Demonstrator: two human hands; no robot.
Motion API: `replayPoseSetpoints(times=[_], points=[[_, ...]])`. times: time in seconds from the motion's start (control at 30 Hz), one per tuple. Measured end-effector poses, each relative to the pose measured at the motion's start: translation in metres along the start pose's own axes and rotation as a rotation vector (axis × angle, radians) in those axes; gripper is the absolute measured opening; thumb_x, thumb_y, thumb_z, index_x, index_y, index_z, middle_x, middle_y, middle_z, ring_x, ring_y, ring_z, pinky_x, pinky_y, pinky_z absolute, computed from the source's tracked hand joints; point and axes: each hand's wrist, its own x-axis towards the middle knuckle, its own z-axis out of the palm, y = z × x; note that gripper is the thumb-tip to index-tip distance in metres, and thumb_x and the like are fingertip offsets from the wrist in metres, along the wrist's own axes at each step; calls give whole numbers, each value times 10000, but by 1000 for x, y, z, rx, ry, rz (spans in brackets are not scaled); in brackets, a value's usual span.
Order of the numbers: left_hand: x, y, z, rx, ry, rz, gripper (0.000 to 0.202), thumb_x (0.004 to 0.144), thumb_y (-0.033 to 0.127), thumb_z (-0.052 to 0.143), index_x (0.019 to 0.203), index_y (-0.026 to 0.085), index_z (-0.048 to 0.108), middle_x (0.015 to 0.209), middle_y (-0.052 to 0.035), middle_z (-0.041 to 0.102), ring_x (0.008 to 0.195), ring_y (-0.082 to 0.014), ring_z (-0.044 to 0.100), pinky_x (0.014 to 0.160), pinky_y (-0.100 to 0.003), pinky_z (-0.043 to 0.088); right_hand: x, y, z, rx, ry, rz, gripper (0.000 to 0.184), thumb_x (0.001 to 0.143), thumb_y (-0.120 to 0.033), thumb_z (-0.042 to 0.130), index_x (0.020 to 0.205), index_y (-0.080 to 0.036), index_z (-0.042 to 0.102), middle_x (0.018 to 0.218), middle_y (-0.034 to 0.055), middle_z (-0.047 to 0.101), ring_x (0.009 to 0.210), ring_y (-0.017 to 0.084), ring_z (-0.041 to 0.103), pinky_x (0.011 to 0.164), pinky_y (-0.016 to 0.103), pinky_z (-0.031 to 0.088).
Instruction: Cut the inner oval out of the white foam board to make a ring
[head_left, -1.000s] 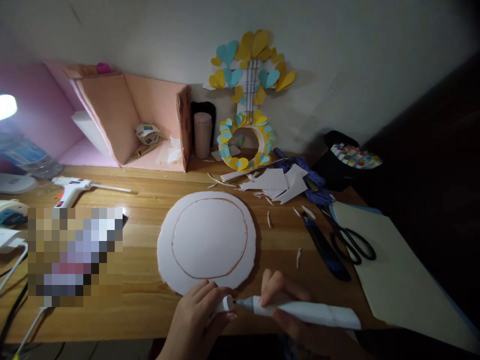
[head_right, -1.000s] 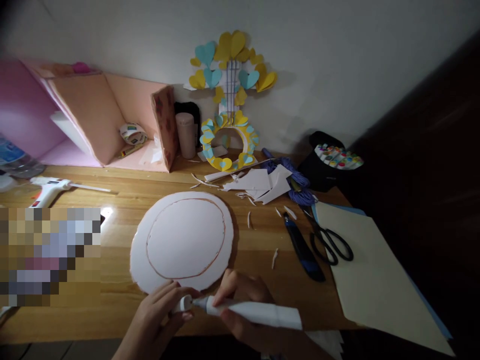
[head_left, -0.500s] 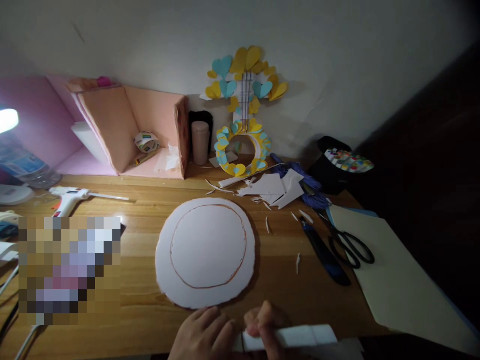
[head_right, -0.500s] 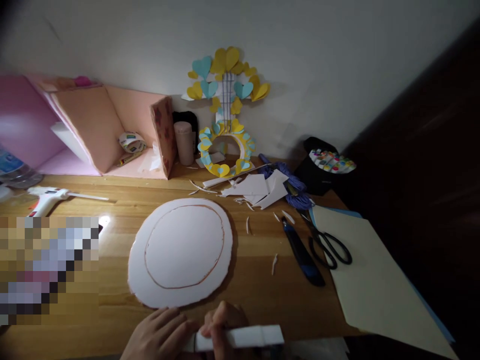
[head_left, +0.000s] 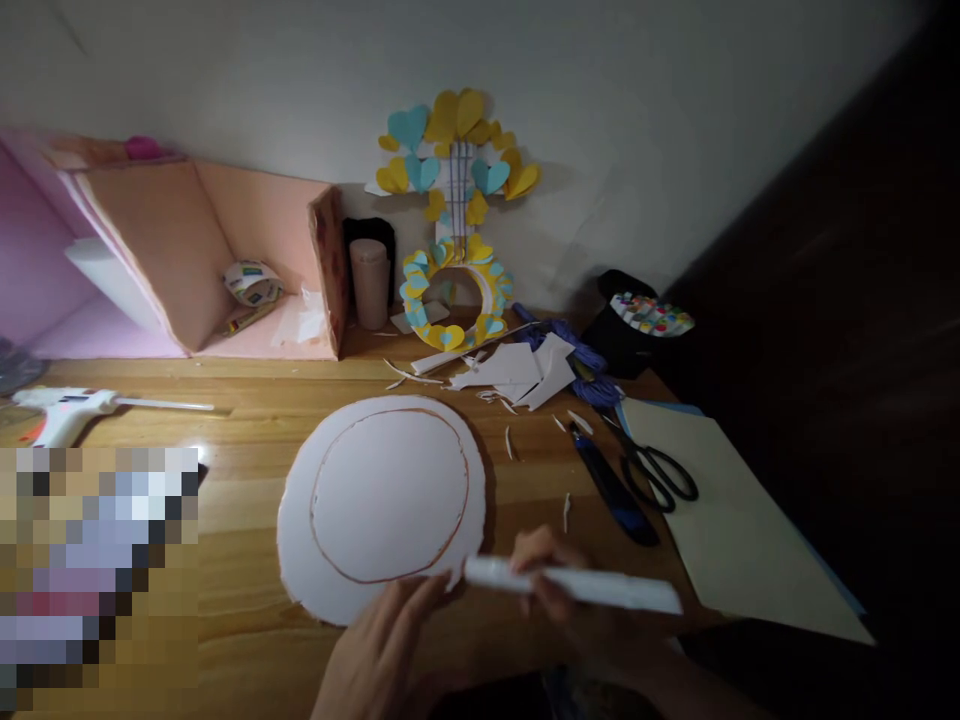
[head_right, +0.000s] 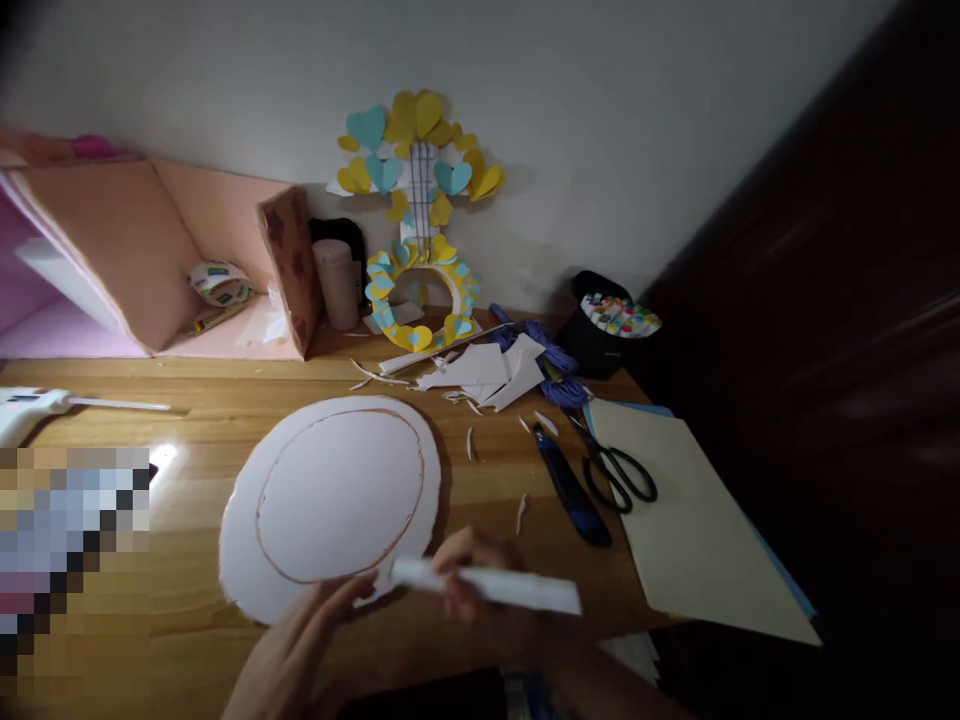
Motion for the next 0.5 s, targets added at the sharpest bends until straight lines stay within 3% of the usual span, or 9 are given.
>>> replayPoseSetpoints(times=[0.03,0.1,0.13,0.17,0.27,0.37,0.5], points=[[-5,-7,-5,15,22,-60,388,911,417,460,1232,202,493,1008,-84,676,831,-182,674,666,-238,557,8,2,-26,-95,44,-25,131,867,-410,447,958,-375,535,684,-2,614,525,191,601,482,301,469],[-21,-24,-16,101,116,-214,364,901,393,475,1221,223,504,1068,-90,640,916,-213,650,729,-298,558,20,13,-79,-436,23,-112,304,869,-211,458,1097,-381,566,895,45,654,804,224,655,728,339,504],[-30,-34,-22,155,148,-288,359,894,393,485,1211,228,510,1097,-95,620,959,-231,630,770,-337,548,25,21,-104,-626,33,-168,348,852,-165,455,1116,-350,587,930,56,658,857,232,645,779,354,498],[-38,-44,-27,203,168,-350,353,884,397,501,1195,232,517,1118,-96,603,990,-246,608,807,-373,533,28,30,-127,-810,-47,-181,403,839,-128,428,1164,-304,589,993,72,657,931,247,628,821,382,492],[-59,-68,-41,296,113,-344,296,875,396,520,1130,251,559,1155,-86,577,1031,-263,564,849,-413,495,27,61,-179,-1182,-200,-187,519,759,-21,360,1166,-212,619,1045,109,655,994,264,601,824,412,493],[-64,-77,-48,328,66,-246,290,859,372,555,1114,236,569,1211,-98,550,1065,-270,542,862,-409,480,21,85,-201,-1252,-307,-71,555,733,-8,362,1193,-197,607,1103,102,645,1012,240,590,820,368,495],[-56,-74,-46,331,53,-200,326,866,325,558,1170,211,534,1233,-108,550,1108,-266,528,897,-409,461,19,96,-192,-1238,-209,65,570,739,4,311,1163,-201,632,1208,96,605,1107,230,551,907,360,461]])
